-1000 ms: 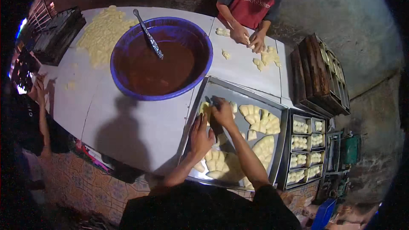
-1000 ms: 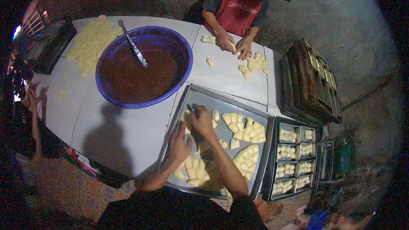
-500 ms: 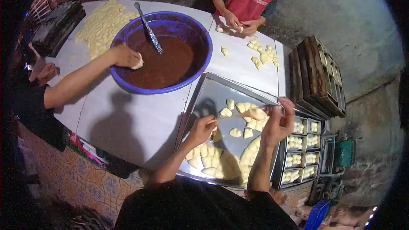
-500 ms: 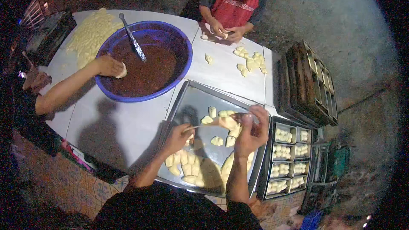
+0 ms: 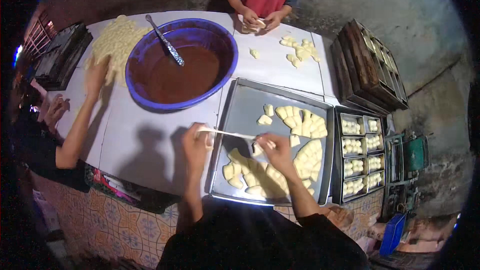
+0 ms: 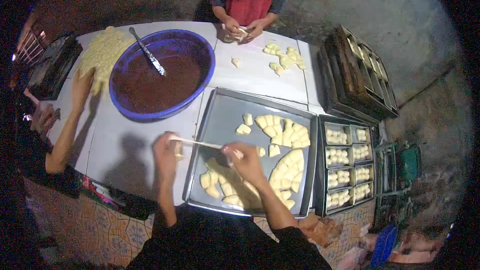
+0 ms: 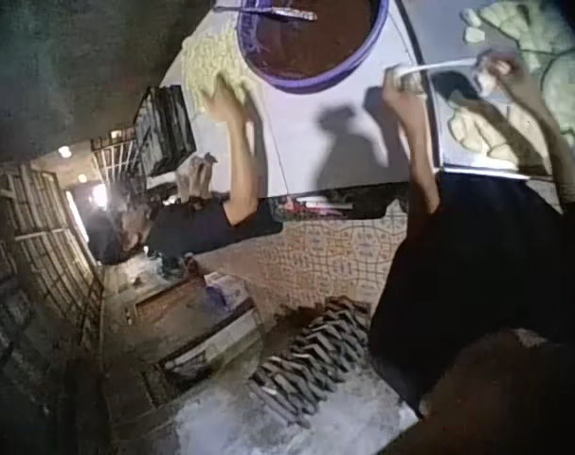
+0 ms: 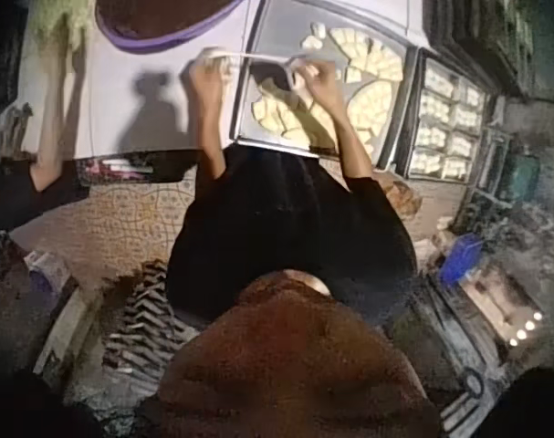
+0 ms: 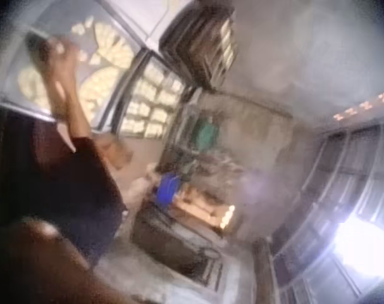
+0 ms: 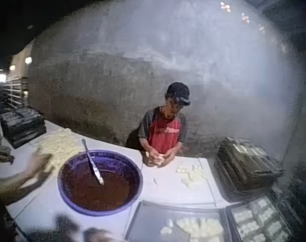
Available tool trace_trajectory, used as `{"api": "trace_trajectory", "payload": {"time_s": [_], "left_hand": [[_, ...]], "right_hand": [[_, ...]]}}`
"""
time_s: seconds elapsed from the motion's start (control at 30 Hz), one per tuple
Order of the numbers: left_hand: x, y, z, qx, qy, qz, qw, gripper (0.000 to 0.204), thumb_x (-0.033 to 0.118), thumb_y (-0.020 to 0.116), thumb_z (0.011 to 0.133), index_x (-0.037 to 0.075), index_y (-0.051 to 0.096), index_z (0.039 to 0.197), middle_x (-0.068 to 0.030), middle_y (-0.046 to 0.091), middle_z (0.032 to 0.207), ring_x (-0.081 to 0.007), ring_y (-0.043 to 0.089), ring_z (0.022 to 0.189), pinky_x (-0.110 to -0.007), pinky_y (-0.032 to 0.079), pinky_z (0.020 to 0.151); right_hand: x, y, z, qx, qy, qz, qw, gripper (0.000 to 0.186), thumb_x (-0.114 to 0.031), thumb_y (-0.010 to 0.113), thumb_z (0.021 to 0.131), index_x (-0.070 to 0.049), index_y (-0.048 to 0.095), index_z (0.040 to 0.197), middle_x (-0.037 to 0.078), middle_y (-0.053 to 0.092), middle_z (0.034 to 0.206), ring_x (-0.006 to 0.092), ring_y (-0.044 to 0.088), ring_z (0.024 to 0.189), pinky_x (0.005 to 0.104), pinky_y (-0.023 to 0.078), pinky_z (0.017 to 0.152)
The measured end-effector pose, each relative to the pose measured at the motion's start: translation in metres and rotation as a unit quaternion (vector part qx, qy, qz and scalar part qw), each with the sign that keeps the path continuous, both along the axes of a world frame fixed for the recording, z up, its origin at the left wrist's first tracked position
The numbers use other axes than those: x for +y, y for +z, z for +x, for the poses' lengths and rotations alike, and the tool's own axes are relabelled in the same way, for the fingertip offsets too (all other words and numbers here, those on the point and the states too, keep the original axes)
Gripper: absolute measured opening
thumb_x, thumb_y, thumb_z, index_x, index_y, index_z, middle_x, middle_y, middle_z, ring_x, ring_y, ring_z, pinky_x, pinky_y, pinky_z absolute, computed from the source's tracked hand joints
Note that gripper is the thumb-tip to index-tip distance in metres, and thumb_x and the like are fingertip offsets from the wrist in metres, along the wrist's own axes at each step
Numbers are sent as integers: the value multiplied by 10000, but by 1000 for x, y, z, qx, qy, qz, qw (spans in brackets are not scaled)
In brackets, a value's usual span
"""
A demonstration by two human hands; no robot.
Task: The person fills and shapes dough pieces with chocolate paste by hand, placing them onto metal trays and into baking tins. The person then transports baking trays across the room and arranges dough pastries onto a tray.
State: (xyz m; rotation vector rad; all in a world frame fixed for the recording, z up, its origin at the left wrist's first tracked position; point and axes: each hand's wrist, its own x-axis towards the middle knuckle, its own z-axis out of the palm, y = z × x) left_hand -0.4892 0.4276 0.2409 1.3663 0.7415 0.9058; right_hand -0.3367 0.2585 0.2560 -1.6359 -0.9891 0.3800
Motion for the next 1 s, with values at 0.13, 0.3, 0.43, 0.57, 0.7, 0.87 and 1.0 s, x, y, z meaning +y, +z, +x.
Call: {"api": "trace_trajectory", "payload": {"time_s": [0.13,0.3,0.43,0.57,0.7,0.87,1.0], "left_hand": [[18,-47,-27,-181,124,-206,954,207,245,547,919,41,581,925,-87,583,818,-184,568,680,-316,476,627],[-27,-14,5,-298,-61,-206,930,189,35,500,930,-29,542,1102,-178,587,1066,-303,627,930,-409,511,841],[-60,-17,46,-270,-52,-122,954,228,-25,466,917,-70,499,1137,-212,583,1109,-297,588,1042,-417,471,936],[6,-71,14,-288,-4,-56,956,275,48,505,942,-58,483,1194,-175,579,1115,-254,576,1027,-380,488,918],[50,-58,-34,2,180,153,972,422,290,333,1028,-29,412,1293,-143,575,1067,-281,584,987,-472,478,953],[2,-34,4,-215,-104,10,971,437,151,472,974,-13,346,1358,-220,611,1083,-325,589,1040,-465,417,1013],[-37,-18,23,-277,-175,-182,927,696,24,484,850,41,143,1456,-254,432,1373,-353,380,1308,-430,272,1102]], "right_hand": [[-1,19,45,-48,-286,194,937,233,-158,582,908,48,610,1012,108,620,860,174,580,767,308,458,687],[39,-32,36,-122,19,-238,964,625,-237,661,873,49,402,1365,216,512,1306,309,519,1168,395,384,1018],[35,-43,-36,214,42,26,976,590,-107,659,869,28,404,1384,156,584,1225,194,544,1120,310,421,962],[-2,-3,-22,88,-62,-45,993,405,-42,623,879,56,516,1257,56,651,1009,124,601,903,254,478,804],[-37,11,18,-11,-276,268,923,353,2,552,887,40,509,1235,164,505,1245,211,564,1067,324,486,834],[2,-28,-3,-105,-5,-97,990,510,-219,665,837,-75,527,1306,259,310,1442,438,328,1316,453,305,1074],[16,-17,-43,7,52,16,999,514,-194,648,848,-27,501,1311,226,420,1373,365,437,1247,399,374,1021]]}}
